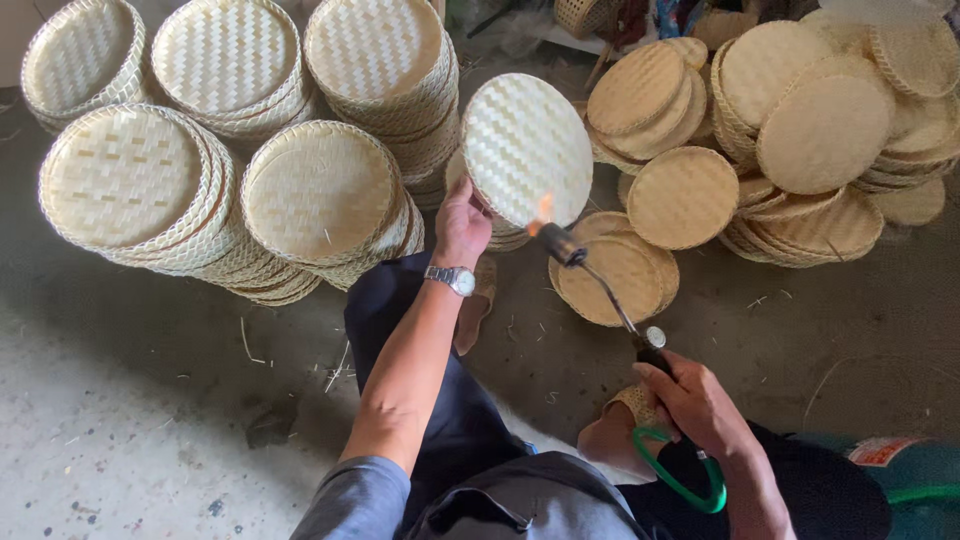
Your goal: The person uses a handheld blowtorch to apply flame to the surface of round woven baskets. They hold each basket with one hand and rotate it while moving the torch across the surface, then place the treated basket onto a nearby stack.
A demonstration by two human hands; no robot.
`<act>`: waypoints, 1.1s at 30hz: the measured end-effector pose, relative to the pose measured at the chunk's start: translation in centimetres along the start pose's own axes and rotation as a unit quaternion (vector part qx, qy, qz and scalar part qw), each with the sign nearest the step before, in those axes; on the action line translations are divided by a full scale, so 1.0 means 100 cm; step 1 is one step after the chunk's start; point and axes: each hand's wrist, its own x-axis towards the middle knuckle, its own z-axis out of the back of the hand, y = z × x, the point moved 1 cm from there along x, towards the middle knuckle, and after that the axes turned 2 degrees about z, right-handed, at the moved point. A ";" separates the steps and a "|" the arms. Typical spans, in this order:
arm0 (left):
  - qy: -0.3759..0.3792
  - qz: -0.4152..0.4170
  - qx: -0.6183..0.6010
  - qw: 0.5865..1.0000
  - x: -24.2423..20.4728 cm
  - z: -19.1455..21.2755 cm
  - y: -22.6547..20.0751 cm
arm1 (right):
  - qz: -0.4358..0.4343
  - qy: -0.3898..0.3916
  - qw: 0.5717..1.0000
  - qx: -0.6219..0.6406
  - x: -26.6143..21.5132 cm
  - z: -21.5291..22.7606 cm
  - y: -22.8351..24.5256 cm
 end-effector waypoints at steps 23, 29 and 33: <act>0.082 0.034 0.039 0.995 0.011 -0.040 -0.056 | -0.042 -0.070 0.995 0.052 0.012 0.058 -0.037; 0.139 0.039 0.131 0.981 0.010 -0.058 -0.077 | -0.034 -0.066 0.990 0.121 0.013 0.068 -0.047; 0.166 0.060 0.163 0.971 0.004 -0.071 -0.084 | -0.077 -0.024 0.994 0.070 0.017 0.070 -0.051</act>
